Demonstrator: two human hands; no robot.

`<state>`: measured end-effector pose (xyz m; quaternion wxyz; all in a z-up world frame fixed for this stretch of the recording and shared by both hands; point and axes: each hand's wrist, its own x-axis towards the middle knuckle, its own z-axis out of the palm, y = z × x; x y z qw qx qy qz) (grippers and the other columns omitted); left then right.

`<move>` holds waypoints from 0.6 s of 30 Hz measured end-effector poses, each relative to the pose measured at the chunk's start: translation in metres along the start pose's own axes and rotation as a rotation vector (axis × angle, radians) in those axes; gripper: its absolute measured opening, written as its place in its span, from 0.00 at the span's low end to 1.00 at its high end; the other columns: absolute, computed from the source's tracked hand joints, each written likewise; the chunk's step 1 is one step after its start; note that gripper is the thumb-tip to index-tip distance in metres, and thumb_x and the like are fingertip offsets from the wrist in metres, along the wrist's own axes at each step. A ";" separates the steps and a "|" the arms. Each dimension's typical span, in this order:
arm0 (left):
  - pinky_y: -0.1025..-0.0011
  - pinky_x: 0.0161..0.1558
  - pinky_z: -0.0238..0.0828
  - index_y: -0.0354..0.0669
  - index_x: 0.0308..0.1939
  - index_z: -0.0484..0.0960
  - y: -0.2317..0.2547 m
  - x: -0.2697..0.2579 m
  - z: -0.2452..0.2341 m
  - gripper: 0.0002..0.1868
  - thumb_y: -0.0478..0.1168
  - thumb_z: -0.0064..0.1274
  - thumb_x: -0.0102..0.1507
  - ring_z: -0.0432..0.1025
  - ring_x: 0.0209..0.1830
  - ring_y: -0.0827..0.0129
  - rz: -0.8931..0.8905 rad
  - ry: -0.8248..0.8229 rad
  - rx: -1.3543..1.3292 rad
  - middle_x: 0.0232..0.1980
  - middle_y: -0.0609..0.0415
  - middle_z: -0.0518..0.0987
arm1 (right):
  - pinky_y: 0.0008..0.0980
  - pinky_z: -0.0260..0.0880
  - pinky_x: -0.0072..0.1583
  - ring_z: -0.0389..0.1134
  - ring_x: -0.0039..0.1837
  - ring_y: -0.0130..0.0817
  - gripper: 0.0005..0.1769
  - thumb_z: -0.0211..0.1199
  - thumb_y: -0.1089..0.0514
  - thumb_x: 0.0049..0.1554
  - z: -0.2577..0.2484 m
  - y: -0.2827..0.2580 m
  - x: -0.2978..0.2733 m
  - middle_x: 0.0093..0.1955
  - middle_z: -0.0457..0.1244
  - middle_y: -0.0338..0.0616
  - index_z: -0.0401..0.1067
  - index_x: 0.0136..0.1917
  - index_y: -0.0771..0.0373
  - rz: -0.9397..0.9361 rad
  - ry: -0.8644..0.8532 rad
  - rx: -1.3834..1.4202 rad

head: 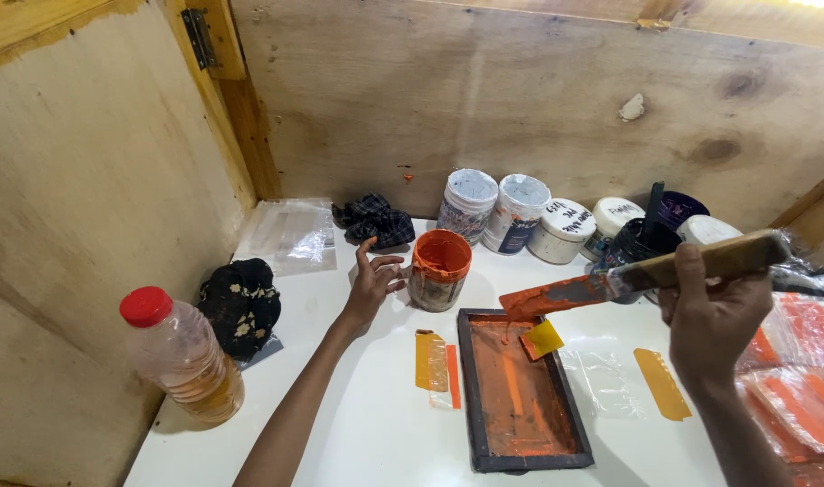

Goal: The person uses a yellow sponge to spread orange paint evenly across a rectangular black tray. They then use a brush to scoop more orange paint from a container and add it to the tray, continuing to spread the paint with the sponge.

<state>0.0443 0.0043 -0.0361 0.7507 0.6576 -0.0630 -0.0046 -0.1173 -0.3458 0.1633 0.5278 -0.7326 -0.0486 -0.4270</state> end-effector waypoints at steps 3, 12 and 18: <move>0.56 0.60 0.79 0.62 0.74 0.47 0.001 -0.001 0.000 0.41 0.53 0.51 0.62 0.77 0.61 0.52 -0.004 0.001 0.007 0.66 0.40 0.74 | 0.29 0.55 0.26 0.54 0.26 0.29 0.17 0.62 0.64 0.75 0.008 -0.026 0.012 0.31 0.49 0.41 0.55 0.48 0.64 0.020 0.021 0.002; 0.56 0.59 0.79 0.62 0.74 0.46 0.007 -0.004 0.001 0.40 0.52 0.51 0.62 0.77 0.62 0.52 -0.021 0.004 0.021 0.67 0.40 0.74 | 0.34 0.71 0.42 0.66 0.44 0.41 0.13 0.66 0.62 0.71 0.010 -0.005 0.025 0.49 0.62 0.54 0.65 0.58 0.72 -0.168 -0.119 -0.247; 0.59 0.58 0.79 0.60 0.74 0.47 0.006 -0.003 0.001 0.39 0.49 0.50 0.64 0.78 0.58 0.54 -0.027 -0.001 -0.014 0.65 0.39 0.74 | 0.33 0.72 0.34 0.68 0.39 0.41 0.18 0.68 0.57 0.62 0.034 0.016 0.006 0.43 0.64 0.53 0.64 0.55 0.70 -0.047 -0.219 -0.237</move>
